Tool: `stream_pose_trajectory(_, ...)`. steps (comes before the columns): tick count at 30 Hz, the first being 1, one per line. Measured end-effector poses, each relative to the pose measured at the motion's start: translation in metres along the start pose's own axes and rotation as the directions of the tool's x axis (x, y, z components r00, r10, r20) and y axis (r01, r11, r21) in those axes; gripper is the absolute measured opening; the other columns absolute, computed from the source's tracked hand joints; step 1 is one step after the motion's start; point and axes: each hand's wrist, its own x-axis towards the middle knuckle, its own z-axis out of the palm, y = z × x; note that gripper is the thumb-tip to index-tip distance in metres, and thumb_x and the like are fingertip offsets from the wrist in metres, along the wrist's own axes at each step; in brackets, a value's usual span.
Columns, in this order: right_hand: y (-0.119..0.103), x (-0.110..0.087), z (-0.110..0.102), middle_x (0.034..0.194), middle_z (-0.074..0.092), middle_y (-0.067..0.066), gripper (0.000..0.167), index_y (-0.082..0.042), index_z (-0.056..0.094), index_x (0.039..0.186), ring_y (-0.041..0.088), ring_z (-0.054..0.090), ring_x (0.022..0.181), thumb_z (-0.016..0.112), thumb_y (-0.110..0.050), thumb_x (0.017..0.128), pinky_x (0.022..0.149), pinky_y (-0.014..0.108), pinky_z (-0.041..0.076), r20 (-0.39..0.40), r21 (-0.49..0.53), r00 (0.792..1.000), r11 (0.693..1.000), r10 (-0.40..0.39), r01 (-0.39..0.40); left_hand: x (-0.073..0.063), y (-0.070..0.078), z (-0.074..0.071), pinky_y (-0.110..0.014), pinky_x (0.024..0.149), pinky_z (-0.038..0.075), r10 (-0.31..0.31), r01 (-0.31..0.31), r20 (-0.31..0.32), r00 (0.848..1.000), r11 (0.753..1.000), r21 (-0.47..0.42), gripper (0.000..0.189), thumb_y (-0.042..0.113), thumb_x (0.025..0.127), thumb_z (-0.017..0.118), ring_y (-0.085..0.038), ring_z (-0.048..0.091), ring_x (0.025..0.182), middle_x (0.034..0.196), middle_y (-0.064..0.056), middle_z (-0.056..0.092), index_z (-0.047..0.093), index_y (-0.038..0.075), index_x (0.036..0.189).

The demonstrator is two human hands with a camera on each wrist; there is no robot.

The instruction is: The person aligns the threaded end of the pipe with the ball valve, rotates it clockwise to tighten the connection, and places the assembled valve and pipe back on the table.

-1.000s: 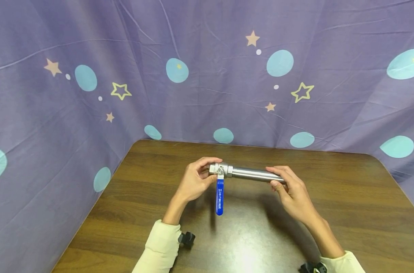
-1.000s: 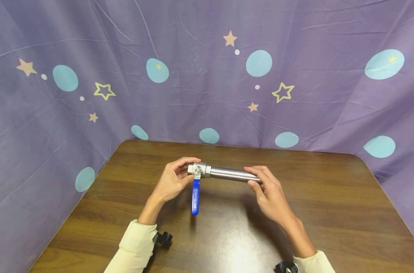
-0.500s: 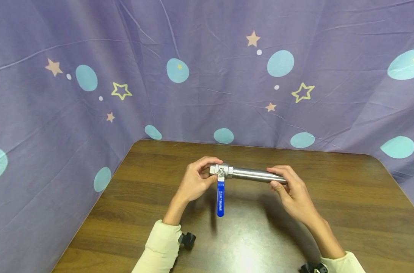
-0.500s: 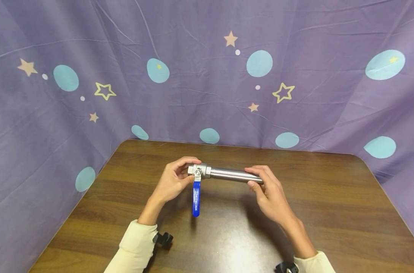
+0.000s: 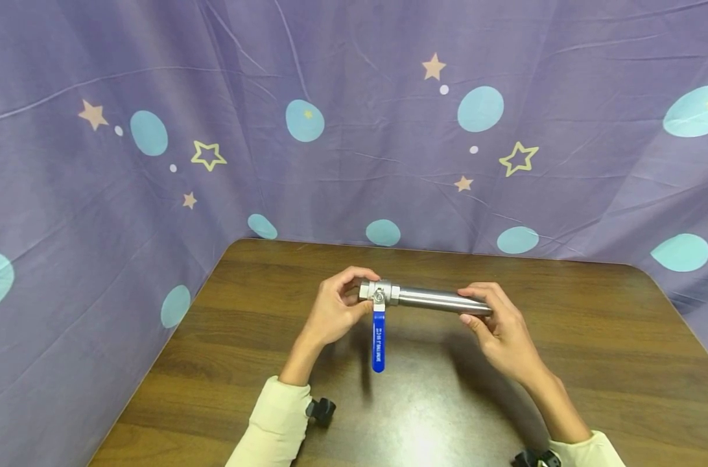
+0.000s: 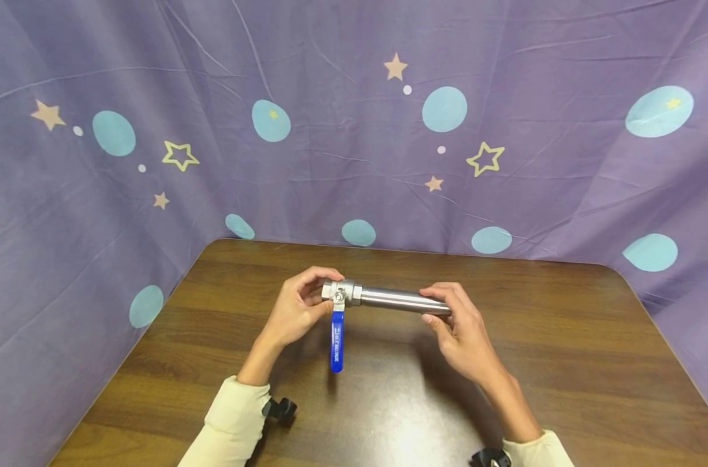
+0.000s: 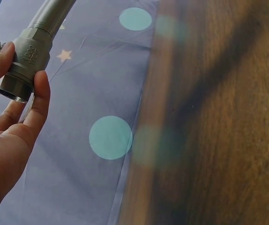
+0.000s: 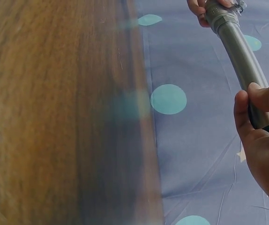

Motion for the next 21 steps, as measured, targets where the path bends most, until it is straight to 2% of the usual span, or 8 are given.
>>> stream_pose_trajectory(5,0.0007,0.0,0.0005,0.127,0.065,0.012,0.048,0.001,0.069,0.128,0.001,0.06,0.094,0.075,0.021,0.085,0.057,0.012,0.055,-0.007,0.003,1.0,1.0,-0.012,0.012,-0.0005,-0.0018,0.0002,-0.031,0.091,0.069,0.018,-0.018,-0.004,1.0,1.0,0.017,0.042,-0.023,0.08,0.067,-0.009,0.072,0.101,0.124,-0.03,0.071,0.068,-0.007,0.118)
stream_pose_trajectory(11,0.0025,0.0004,0.0007,0.124,0.067,0.014,0.049,0.0,0.07,0.128,-0.002,0.064,0.097,0.074,0.022,0.085,0.066,0.011,0.06,-0.013,0.009,0.999,0.999,-0.039,0.039,-0.0005,-0.0018,0.0008,-0.031,0.09,0.069,0.041,-0.041,-0.015,0.999,0.999,0.03,0.042,-0.024,0.079,0.067,-0.01,0.072,0.102,0.126,-0.03,0.071,0.069,-0.007,0.118)
stream_pose_trajectory(21,0.0074,-0.0009,-0.0014,0.125,0.068,0.011,0.047,-0.002,0.068,0.134,-0.003,0.07,0.094,0.07,0.017,0.091,0.072,0.013,0.063,0.039,-0.012,0.999,1.0,0.011,-0.011,0.0004,-0.0019,0.0014,-0.028,0.088,0.069,0.052,-0.052,-0.016,0.999,0.998,0.025,0.043,-0.026,0.078,0.067,-0.01,0.072,0.101,0.126,-0.03,0.07,0.069,-0.007,0.117)
